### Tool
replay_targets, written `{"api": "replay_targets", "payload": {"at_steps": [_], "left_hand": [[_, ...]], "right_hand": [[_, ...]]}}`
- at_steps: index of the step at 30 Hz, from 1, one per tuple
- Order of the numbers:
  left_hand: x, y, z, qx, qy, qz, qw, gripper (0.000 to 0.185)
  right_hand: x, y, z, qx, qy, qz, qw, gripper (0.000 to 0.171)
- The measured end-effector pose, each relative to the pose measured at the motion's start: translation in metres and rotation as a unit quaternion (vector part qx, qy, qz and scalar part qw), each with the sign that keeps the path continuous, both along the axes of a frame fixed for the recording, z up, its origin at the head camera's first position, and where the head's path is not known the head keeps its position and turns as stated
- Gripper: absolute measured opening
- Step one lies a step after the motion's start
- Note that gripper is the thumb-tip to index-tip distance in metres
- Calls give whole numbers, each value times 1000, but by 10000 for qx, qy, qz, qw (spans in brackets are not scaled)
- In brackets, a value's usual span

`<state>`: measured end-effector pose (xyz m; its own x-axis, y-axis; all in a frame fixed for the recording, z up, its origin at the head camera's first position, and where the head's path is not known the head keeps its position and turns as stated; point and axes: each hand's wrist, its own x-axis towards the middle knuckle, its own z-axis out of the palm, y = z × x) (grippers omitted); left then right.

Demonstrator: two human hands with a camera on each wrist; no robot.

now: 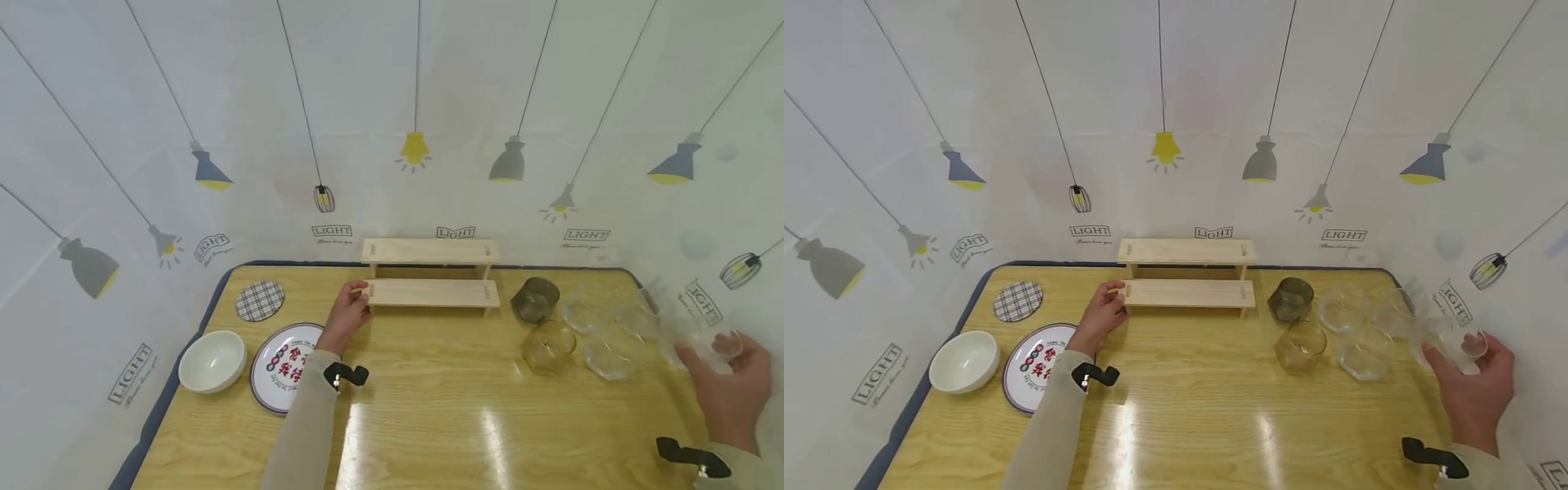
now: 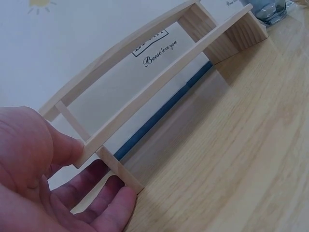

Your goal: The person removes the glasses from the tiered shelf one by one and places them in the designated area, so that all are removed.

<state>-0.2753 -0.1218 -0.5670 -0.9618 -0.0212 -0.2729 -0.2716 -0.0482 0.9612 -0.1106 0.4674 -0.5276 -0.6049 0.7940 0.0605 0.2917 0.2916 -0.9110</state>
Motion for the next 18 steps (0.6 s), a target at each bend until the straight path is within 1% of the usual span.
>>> {"api": "replay_targets", "payload": {"at_steps": [2,5,9,14,18], "left_hand": [[0,0,0,-28,-14,40,10000,28],[-1,1,-1,-3,10,77,10000,28],[-2,2,-3,47,33,81,10000,27],[-1,2,-1,35,17,112,9999,27],[0,1,0,14,31,102,9999,28]], "right_hand": [[-1,4,-7,-198,-51,7,9998,56],[-1,7,-14,-308,-393,78,9987,56],[-1,7,-20,-348,-718,172,9967,56],[-4,5,-23,-574,-845,296,9943,62],[-5,5,-26,-602,-1018,345,9924,68]]}}
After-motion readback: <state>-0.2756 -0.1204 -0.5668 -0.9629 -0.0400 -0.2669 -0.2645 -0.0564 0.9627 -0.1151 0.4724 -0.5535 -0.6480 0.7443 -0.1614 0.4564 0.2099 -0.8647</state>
